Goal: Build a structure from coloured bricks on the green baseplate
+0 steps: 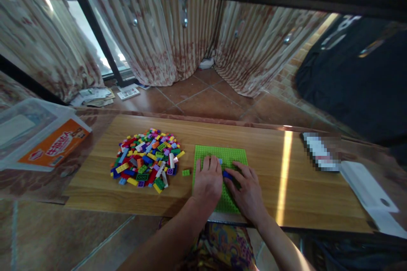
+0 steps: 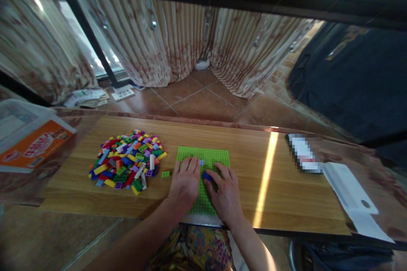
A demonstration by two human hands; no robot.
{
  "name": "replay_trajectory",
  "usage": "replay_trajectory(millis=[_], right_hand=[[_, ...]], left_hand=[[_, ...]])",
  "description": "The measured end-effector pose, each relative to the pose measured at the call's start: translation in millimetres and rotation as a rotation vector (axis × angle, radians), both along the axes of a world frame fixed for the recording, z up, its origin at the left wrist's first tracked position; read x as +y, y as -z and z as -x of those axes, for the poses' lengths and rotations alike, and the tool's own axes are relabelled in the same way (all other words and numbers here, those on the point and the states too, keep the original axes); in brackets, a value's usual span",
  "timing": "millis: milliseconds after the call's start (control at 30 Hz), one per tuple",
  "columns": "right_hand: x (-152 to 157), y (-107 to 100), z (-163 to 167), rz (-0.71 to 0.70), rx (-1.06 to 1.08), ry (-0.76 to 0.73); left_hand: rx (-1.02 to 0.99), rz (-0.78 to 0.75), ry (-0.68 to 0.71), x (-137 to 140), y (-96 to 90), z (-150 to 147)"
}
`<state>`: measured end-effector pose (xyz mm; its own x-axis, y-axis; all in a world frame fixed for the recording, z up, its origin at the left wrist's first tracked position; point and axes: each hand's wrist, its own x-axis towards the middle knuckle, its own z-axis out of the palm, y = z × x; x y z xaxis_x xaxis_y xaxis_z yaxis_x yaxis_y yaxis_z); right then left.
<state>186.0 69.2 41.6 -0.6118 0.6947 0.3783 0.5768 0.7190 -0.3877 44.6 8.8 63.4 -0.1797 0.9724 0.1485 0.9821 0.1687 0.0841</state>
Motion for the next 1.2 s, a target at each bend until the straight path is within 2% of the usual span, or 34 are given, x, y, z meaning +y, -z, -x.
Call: replay_trajectory(millis=[133,333,600,1200], right_hand=[[0,0,0,-0.003,-0.004,-0.004],[1,2,0,0.0,0.023,0.005],[2,3,1,0.033,0.082,0.013],[5,7,2,0.012,0.065,0.023]], left_hand=[[0.0,-0.004,-0.015,-3,7.5,-2],[-0.106,-0.062,-0.011,-13,20.7,1],[-0.217,-0.217,-0.026,-24,15.1,11],[-0.171,-0.094,-0.036,-26,16.4,14]])
